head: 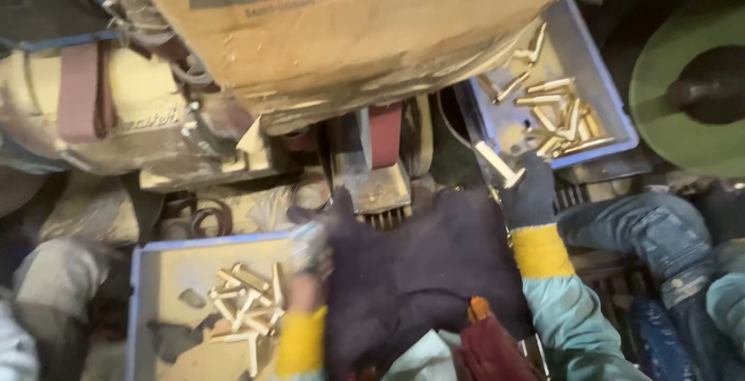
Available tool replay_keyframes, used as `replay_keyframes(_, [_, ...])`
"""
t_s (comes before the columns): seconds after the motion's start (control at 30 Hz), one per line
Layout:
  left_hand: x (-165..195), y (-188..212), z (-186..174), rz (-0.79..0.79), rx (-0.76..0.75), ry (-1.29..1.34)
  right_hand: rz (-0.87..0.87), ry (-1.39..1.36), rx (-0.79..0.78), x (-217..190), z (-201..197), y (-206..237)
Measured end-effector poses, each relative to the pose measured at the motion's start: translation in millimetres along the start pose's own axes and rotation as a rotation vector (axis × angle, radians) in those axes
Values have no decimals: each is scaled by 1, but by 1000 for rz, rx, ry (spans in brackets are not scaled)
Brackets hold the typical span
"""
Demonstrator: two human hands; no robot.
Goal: The person uses a belt sander to grind and polish small brass-colored metal parts. They pick up each part, press it against the moving belt, and then place the finished piece into a blue bin. The process is repeated for multiple parts.
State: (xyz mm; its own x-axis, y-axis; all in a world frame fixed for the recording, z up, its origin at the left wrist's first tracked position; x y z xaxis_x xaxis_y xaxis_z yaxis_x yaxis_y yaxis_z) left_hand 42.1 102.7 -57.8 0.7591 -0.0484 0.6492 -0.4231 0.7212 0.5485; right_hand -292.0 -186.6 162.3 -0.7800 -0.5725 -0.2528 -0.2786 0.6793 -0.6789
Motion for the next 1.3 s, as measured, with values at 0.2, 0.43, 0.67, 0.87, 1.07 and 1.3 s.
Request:
replay_keyframes(0.2, [-29, -13, 186, 463, -440, -581, 210, -363, -280, -90, 1, 48])
replay_keyframes(0.43, [17, -17, 177, 515, -478, -706, -82, -576, -389, -141, 11, 58])
replay_keyframes(0.67, [7, -82, 159, 371, -362, -789, 403, -916, -739, -148, 54, 80])
replay_keyframes(0.87, [5, -98, 163, 322, -349, -781, 420, -648, -820, -145, 73, 86])
replay_keyframes(1.07, [-20, -113, 153, 4, -280, -625, 513, -889, -772, -141, 84, 98])
replay_keyframes(1.3, [-34, -131, 155, -79, -169, -433, 1438, -1649, -550, -128, 138, 111])
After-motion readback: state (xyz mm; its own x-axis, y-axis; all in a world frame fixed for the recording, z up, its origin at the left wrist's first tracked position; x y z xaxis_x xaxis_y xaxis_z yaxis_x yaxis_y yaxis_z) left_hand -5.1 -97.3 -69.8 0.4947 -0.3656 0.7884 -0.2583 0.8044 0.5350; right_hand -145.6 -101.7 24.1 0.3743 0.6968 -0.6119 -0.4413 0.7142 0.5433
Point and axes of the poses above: each hand's wrist, its own y-axis away from the middle knuckle, its own z-axis out of the palm, x = y × z, the point moved 6 cm from there along -y, towards the middle knuckle, and after that the axes turned 2 degrees about x, right-handed, at the moved point
